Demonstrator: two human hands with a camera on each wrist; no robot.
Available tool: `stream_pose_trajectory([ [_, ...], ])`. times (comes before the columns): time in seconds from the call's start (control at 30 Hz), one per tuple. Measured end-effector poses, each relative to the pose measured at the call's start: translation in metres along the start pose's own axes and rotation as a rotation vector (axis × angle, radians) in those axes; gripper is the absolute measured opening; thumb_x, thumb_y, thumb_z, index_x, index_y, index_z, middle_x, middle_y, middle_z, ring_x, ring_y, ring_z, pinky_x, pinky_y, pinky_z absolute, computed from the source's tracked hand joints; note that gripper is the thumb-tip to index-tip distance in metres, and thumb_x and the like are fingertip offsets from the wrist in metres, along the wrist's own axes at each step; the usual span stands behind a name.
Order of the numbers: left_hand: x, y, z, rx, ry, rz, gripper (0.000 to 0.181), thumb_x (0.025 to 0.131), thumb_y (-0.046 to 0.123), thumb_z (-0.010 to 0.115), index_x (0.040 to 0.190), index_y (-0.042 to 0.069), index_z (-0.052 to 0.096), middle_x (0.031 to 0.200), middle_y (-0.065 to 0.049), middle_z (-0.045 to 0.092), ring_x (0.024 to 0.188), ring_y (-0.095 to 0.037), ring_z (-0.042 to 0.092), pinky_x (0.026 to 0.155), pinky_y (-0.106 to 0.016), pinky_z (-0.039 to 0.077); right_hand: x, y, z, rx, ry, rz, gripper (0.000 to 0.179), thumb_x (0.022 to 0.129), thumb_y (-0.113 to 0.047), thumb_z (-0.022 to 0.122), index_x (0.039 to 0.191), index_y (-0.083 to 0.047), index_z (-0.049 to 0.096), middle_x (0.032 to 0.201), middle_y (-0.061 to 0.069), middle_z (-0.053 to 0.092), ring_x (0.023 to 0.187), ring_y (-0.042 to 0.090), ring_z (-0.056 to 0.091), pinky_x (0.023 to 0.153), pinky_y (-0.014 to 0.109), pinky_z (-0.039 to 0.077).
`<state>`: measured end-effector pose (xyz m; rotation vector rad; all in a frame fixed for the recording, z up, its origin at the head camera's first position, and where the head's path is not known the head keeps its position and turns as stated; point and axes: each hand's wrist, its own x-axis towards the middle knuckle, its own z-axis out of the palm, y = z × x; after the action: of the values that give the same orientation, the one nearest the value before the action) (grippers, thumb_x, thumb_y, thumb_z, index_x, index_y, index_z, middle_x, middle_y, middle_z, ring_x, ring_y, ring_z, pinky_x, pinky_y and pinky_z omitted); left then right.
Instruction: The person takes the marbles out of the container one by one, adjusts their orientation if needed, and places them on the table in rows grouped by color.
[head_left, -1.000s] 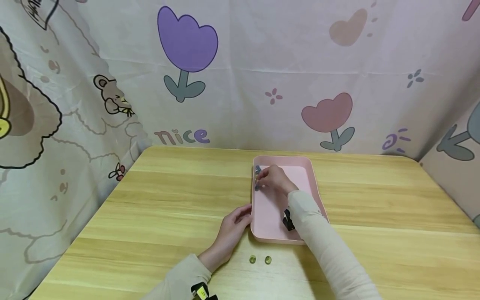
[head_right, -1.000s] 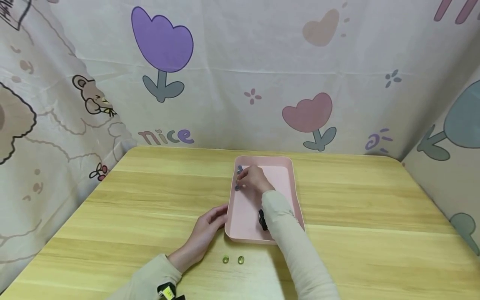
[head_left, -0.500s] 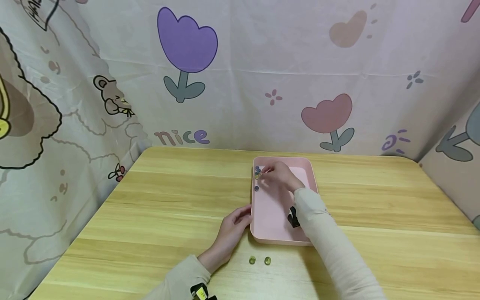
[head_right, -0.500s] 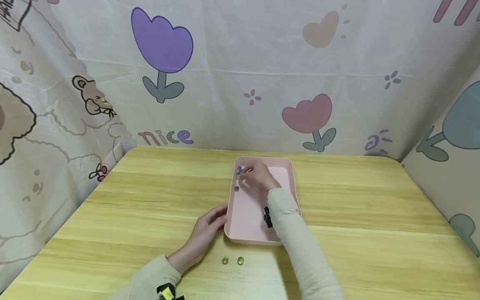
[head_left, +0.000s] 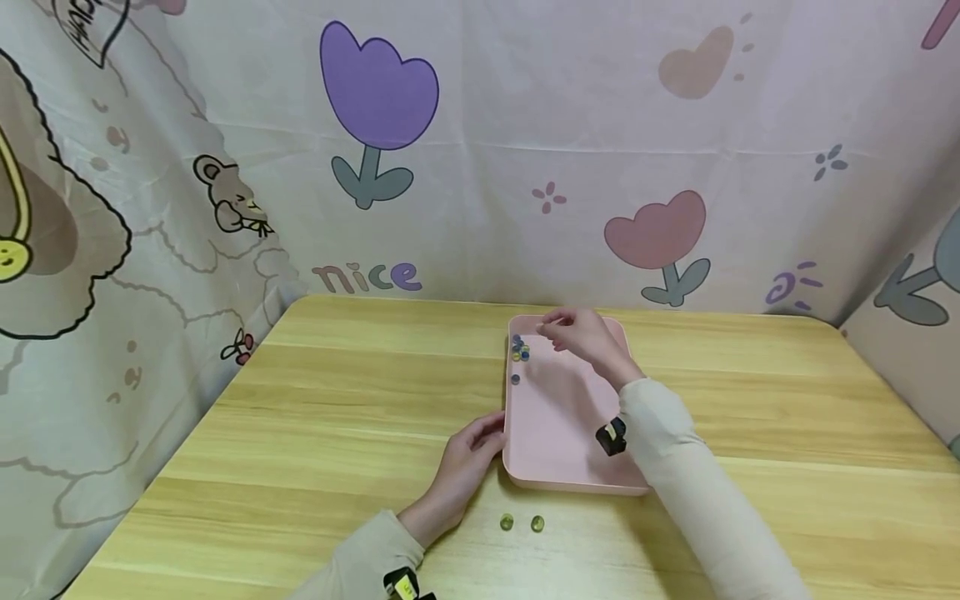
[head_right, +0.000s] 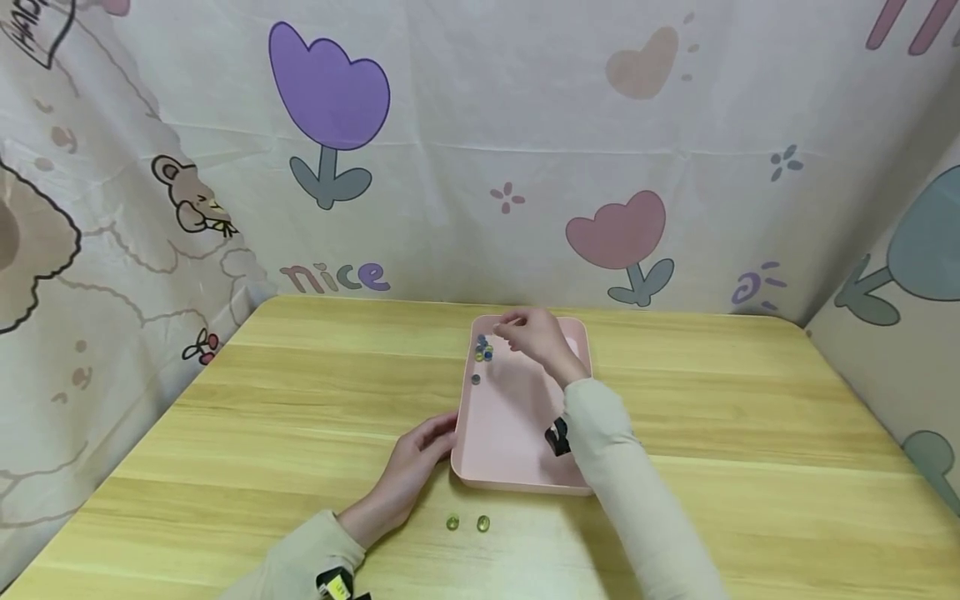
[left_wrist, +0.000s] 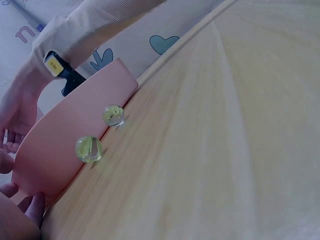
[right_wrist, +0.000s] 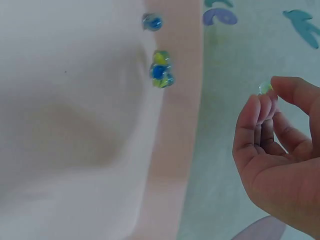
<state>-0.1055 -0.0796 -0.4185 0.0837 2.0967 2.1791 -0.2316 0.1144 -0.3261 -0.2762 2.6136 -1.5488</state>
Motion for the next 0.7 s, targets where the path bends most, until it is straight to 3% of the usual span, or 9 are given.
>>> stream_pose_trajectory([
  [0.27, -0.001, 0.000, 0.000, 0.007, 0.014, 0.003, 0.041, 0.096, 0.011, 0.057, 0.134, -0.004, 0.052, 0.128, -0.017, 0.057, 0.115, -0.026, 0.055, 0.098, -0.032, 0.046, -0.016, -0.015, -0.002, -0.098, -0.036, -0.089, 0.024, 0.091, -0.021, 0.067, 0.109, -0.005, 0.070, 0.084, 0.004, 0.066, 0.078, 0.025, 0.060, 0.068, 0.030, 0.050],
  [0.53, 0.000, 0.001, 0.001, -0.002, 0.011, 0.003, 0.041, 0.096, 0.010, 0.056, 0.134, -0.004, 0.052, 0.127, -0.017, 0.058, 0.115, -0.027, 0.056, 0.098, -0.031, 0.047, -0.039, -0.034, -0.007, -0.161, 0.009, -0.141, 0.023, 0.089, -0.029, 0.069, 0.106, -0.014, 0.072, 0.078, -0.001, 0.065, 0.071, 0.017, 0.059, 0.063, 0.029, 0.047],
  [0.7, 0.000, 0.001, 0.002, 0.000, 0.007, 0.006, 0.041, 0.096, 0.010, 0.056, 0.134, -0.004, 0.052, 0.129, -0.017, 0.056, 0.116, -0.027, 0.055, 0.098, -0.031, 0.047, -0.054, -0.036, -0.009, -0.140, 0.024, -0.243, 0.018, 0.088, -0.023, 0.071, 0.101, -0.010, 0.072, 0.072, 0.001, 0.061, 0.063, 0.016, 0.053, 0.053, 0.025, 0.042],
])
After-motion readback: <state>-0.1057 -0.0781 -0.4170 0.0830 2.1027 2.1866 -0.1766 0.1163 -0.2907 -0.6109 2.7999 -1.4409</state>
